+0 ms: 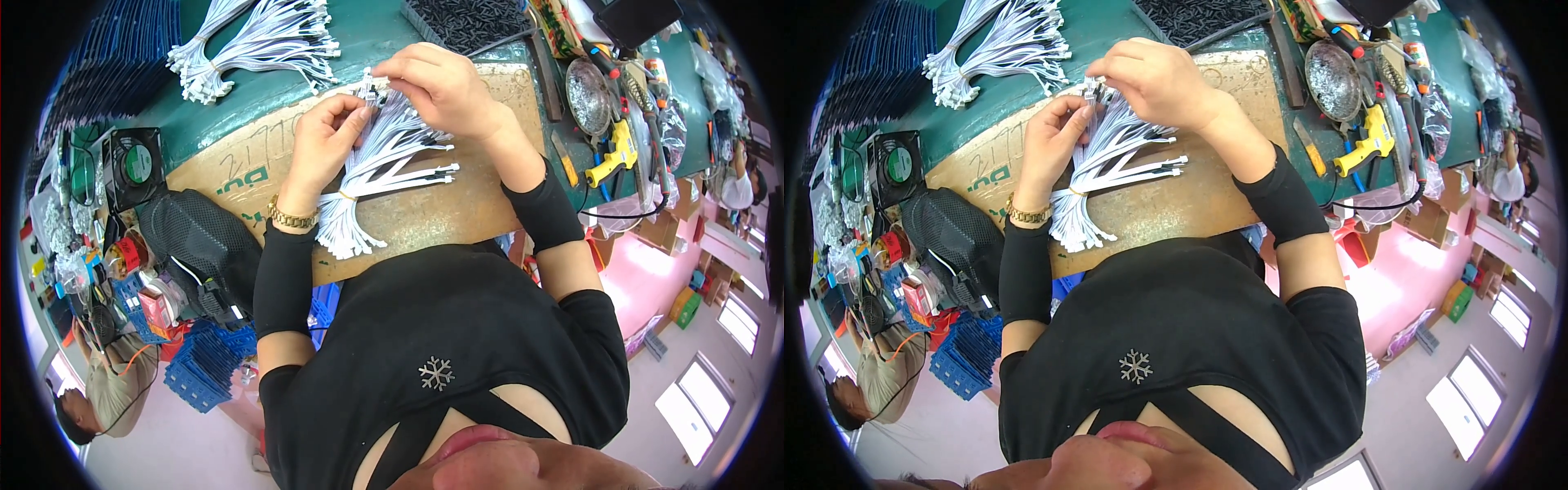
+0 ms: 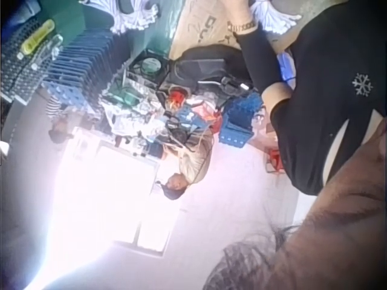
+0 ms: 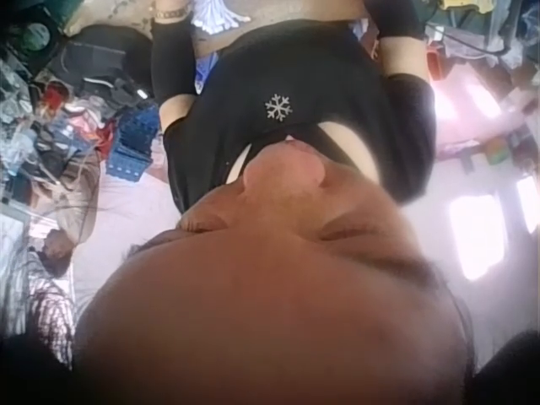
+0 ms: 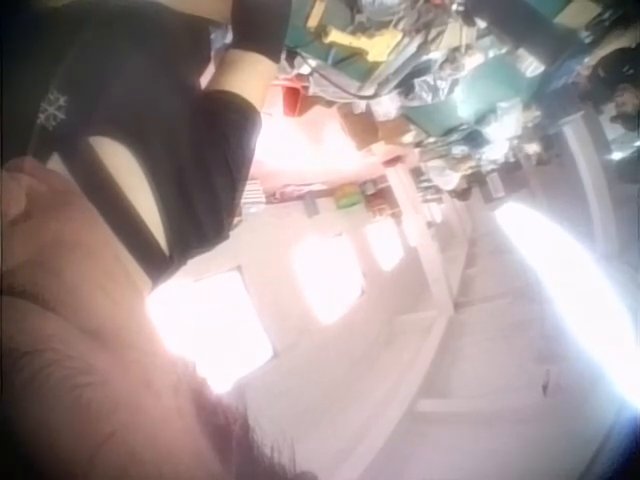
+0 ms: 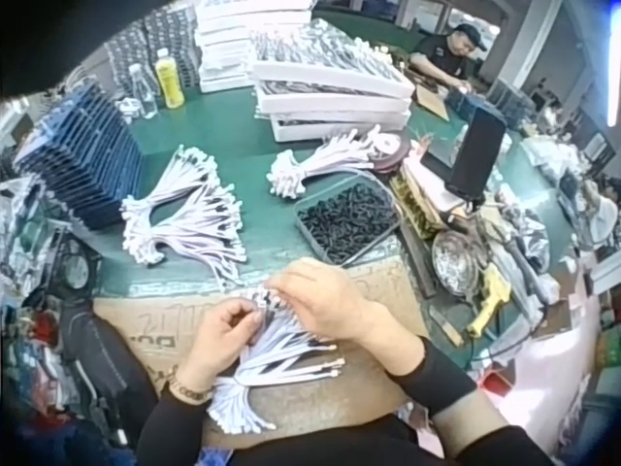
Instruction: The person preps and organizes bundles of white wires with connectors by hand at a factory workbench, securing them with rubber bands and placing them into plastic trays.
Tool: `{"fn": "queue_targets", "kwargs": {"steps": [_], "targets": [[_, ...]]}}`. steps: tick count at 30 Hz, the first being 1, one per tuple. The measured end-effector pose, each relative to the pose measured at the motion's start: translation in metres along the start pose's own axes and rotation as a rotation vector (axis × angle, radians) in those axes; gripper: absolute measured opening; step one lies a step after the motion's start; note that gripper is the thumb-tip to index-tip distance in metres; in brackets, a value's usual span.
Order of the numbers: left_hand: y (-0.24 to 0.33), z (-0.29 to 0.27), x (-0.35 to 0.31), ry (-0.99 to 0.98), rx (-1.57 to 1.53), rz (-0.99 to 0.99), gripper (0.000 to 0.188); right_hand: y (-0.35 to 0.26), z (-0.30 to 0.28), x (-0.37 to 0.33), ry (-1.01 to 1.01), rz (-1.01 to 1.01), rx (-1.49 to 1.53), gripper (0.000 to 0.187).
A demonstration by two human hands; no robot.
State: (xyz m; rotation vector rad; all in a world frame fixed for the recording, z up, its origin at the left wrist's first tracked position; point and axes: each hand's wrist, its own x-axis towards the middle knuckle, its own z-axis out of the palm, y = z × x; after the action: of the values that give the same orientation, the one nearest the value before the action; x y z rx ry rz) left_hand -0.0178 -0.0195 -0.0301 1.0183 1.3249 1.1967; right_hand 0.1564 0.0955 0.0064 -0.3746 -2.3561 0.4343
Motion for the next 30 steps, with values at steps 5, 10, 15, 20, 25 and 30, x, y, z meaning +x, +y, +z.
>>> {"fn": "queue_targets", "kwargs": {"steps": [5, 10, 15, 20, 25, 30], "targets": [[-0.003, -0.003, 0.001, -0.007, -0.027, -0.002, 0.011, 0.005, 0.001, -0.008, -0.085, 0.057, 0.084, 0.016], [-0.003, -0.006, 0.002, -0.01, -0.087, -0.011, 0.012, -0.001, -0.005, -0.002, -0.19, 0.207, 0.148, 0.018], [-0.003, -0.006, 0.004, -0.002, -0.115, -0.016, 0.012, 0.012, 0.007, -0.01, -0.108, 0.28, 0.378, 0.02], [-0.004, -0.008, 0.003, 0.0, -0.109, -0.021, 0.012, 0.01, 0.01, -0.011, -0.18, 0.387, 0.306, 0.02], [0.001, -0.007, 0.001, 0.007, -0.098, -0.028, 0.012, 0.011, 0.01, -0.01, -0.267, 0.268, 0.059, 0.009], [0.003, -0.005, 0.001, 0.029, -0.092, -0.045, 0.012, 0.013, 0.011, -0.009, -0.298, 0.21, 0.103, 0.008]]}}
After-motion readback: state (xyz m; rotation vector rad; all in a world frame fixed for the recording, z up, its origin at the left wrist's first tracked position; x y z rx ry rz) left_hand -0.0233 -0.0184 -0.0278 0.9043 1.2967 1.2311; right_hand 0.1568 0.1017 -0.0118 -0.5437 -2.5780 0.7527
